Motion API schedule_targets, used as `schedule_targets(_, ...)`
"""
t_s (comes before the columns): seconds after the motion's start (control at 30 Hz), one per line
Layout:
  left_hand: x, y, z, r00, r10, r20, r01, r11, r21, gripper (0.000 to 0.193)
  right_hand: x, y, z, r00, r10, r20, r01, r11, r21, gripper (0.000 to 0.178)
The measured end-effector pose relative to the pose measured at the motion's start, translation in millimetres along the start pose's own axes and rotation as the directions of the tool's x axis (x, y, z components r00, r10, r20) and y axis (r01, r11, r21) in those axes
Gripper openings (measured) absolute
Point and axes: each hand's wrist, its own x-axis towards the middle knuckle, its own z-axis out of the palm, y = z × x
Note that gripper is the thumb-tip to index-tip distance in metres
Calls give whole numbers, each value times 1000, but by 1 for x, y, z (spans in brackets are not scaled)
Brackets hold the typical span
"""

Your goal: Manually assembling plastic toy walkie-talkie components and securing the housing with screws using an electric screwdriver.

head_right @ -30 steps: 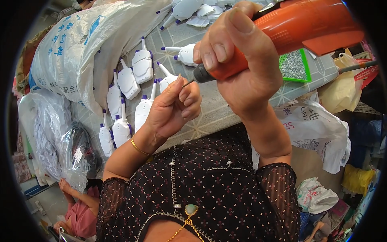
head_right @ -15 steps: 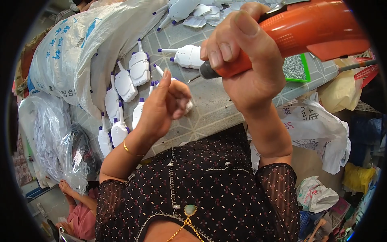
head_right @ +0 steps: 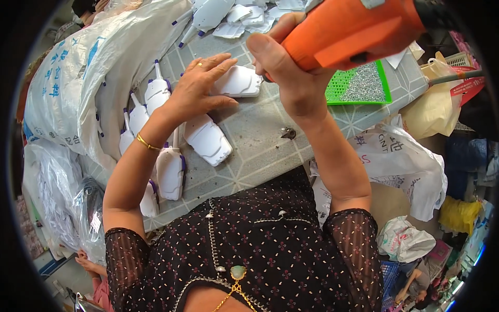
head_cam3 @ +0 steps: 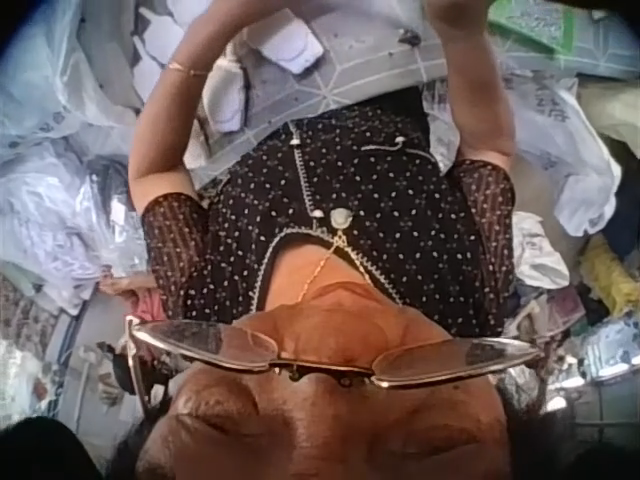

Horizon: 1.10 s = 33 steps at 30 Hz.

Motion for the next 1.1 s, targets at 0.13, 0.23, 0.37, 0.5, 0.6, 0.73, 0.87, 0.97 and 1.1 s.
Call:
schedule_targets(0.13, 7, -7, 5, 998, 21, 65, -15, 996, -90, 81, 4, 19, -4, 999, -6, -42, 12, 988, 156, 13)
schedule_targets(0.23, 6, -8, 6, 999, 2, 46, 4, 992, -128, 78, 6, 25, -4, 999, -40, -3, 40, 992, 117, 13)
schedule_targets(0.37, 6, -9, 9, 1000, 15, 4, -14, 990, -140, 76, 5, 30, -2, 999, -35, 3, 34, 993, 110, 13)
schedule_targets(0.5, 5, -10, 11, 1000, 15, -6, -16, 987, -162, 75, 5, 30, -2, 1000, -24, 15, 23, 999, 37, 12)
schedule_targets(0.6, 5, -10, 10, 1000, 8, -9, -9, 983, -183, 75, 5, 31, -2, 999, -12, 43, 13, 999, -33, 12)
schedule_targets(0.73, 4, -7, 10, 1000, 4, -12, -6, 984, -178, 74, 5, 36, -2, 1000, -14, 21, 15, 1000, -15, 12)
schedule_targets(0.87, 4, -8, 11, 1000, -3, -17, 0, 979, -206, 75, 5, 34, 1, 1000, 14, 10, -14, 998, -58, 13)
schedule_targets(0.97, 3, -9, 12, 1000, -8, -21, 3, 972, -233, 74, 4, 35, -1, 1000, 15, 12, -15, 999, -45, 13)
schedule_targets(1.1, 3, -8, 10, 999, -33, -1, 32, 970, -242, 74, 6, 34, -4, 998, -39, 53, 41, 999, -26, 13)
